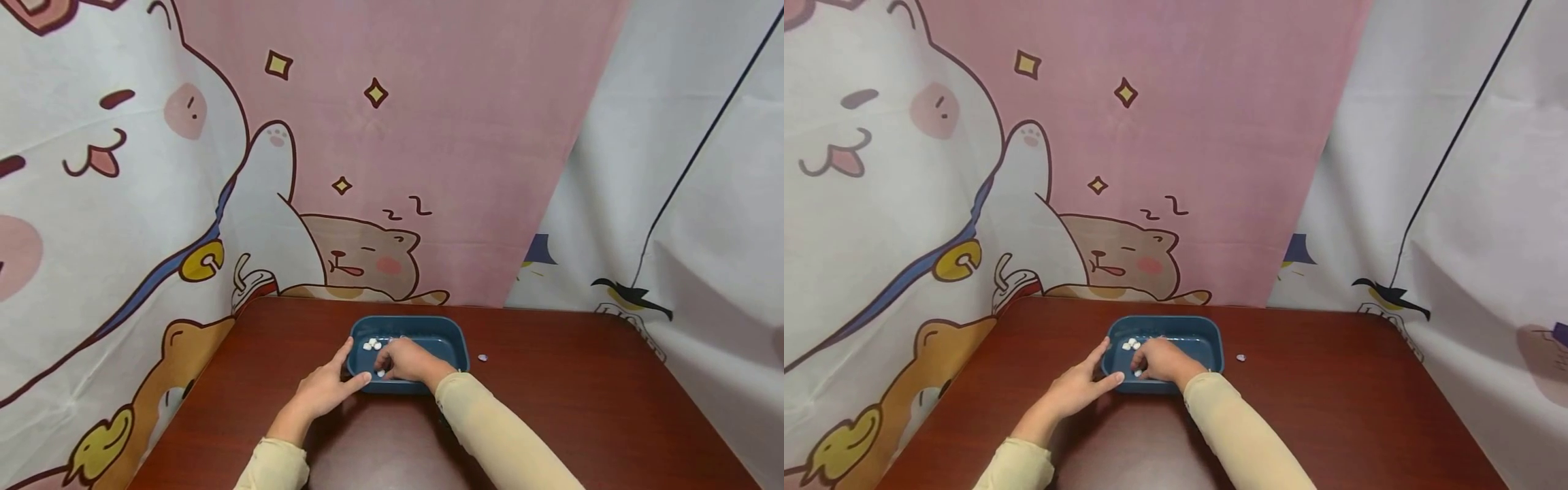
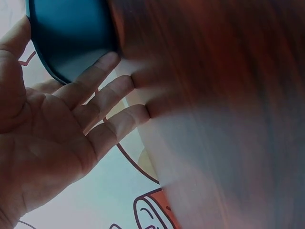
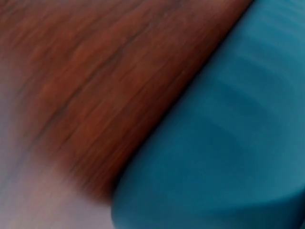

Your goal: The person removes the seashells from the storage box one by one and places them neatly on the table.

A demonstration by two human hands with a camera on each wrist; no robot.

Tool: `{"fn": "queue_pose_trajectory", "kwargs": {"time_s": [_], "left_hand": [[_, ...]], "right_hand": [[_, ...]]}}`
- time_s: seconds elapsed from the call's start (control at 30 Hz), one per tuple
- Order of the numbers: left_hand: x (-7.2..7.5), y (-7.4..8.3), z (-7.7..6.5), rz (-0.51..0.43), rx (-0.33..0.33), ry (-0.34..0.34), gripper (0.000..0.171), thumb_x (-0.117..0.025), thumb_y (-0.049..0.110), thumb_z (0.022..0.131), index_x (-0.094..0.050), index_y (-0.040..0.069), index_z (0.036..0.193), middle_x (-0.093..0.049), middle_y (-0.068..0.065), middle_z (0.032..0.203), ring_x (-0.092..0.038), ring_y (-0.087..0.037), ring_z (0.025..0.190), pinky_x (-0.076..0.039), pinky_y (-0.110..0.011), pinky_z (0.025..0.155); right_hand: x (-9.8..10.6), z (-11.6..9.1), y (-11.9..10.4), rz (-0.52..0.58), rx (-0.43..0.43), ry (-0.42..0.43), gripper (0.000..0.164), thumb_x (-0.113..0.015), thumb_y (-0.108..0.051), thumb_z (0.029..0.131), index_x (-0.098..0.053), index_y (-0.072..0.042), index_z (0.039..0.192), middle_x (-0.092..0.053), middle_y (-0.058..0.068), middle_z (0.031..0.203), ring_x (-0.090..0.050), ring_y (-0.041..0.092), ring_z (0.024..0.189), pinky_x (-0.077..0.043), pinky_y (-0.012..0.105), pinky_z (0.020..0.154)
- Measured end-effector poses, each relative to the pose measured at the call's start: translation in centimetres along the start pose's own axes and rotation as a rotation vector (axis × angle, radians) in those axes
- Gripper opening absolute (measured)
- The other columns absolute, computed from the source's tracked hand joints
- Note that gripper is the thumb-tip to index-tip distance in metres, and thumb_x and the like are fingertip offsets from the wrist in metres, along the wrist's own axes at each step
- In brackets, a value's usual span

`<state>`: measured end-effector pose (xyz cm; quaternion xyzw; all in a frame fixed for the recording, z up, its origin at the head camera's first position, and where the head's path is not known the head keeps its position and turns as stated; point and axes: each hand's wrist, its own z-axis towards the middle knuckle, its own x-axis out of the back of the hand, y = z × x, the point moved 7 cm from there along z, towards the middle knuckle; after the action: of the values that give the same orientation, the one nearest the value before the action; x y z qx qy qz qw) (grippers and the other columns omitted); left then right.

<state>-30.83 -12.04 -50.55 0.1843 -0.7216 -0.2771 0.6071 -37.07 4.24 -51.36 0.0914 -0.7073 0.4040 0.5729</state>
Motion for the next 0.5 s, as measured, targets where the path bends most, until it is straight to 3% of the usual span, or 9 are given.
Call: {"fn": "queue_pose_trajectory", "kwargs": {"time_s": [0.1, 0.3, 0.5], "left_hand": [[0.07, 0.08, -0.04, -0.003, -0.004, -0.001, 0.093, -0.066, 0.065, 0.099, -0.025, 0.025, 0.172, -0.057, -0.018, 0.158, -0.068, -0.04, 0.127, -0.05, -0.066, 0.095], [0.09, 0.11, -0.09, -0.001, -0.005, -0.002, 0.092, -0.066, 0.063, 0.099, -0.025, 0.025, 0.172, -0.058, -0.018, 0.158, -0.067, -0.04, 0.128, -0.049, -0.067, 0.097], [0.04, 0.04, -0.07, 0.005, -0.002, -0.006, 0.092, -0.066, 0.063, 0.099, -0.024, 0.026, 0.172, -0.059, -0.018, 0.157, -0.069, -0.038, 0.124, -0.051, -0.064, 0.094]], "right_hand": [[0.05, 0.2, -0.46, -0.035, 0.018, 0.024, 0.008, -0.088, -0.012, 0.089, -0.086, -0.016, 0.096, -0.082, -0.005, 0.09, -0.07, 0.0, 0.079, -0.061, 0.043, 0.098], [0.31, 0.33, -0.7, -0.028, 0.035, 0.07, 0.005, -0.089, -0.014, 0.089, -0.085, -0.016, 0.086, -0.081, -0.006, 0.084, -0.068, 0.0, 0.075, -0.058, 0.024, 0.075], [0.32, 0.34, -0.55, -0.03, 0.022, 0.074, 0.006, -0.089, -0.013, 0.087, -0.086, -0.016, 0.092, -0.082, -0.005, 0.089, -0.071, 0.004, 0.081, -0.059, 0.025, 0.08]]}}
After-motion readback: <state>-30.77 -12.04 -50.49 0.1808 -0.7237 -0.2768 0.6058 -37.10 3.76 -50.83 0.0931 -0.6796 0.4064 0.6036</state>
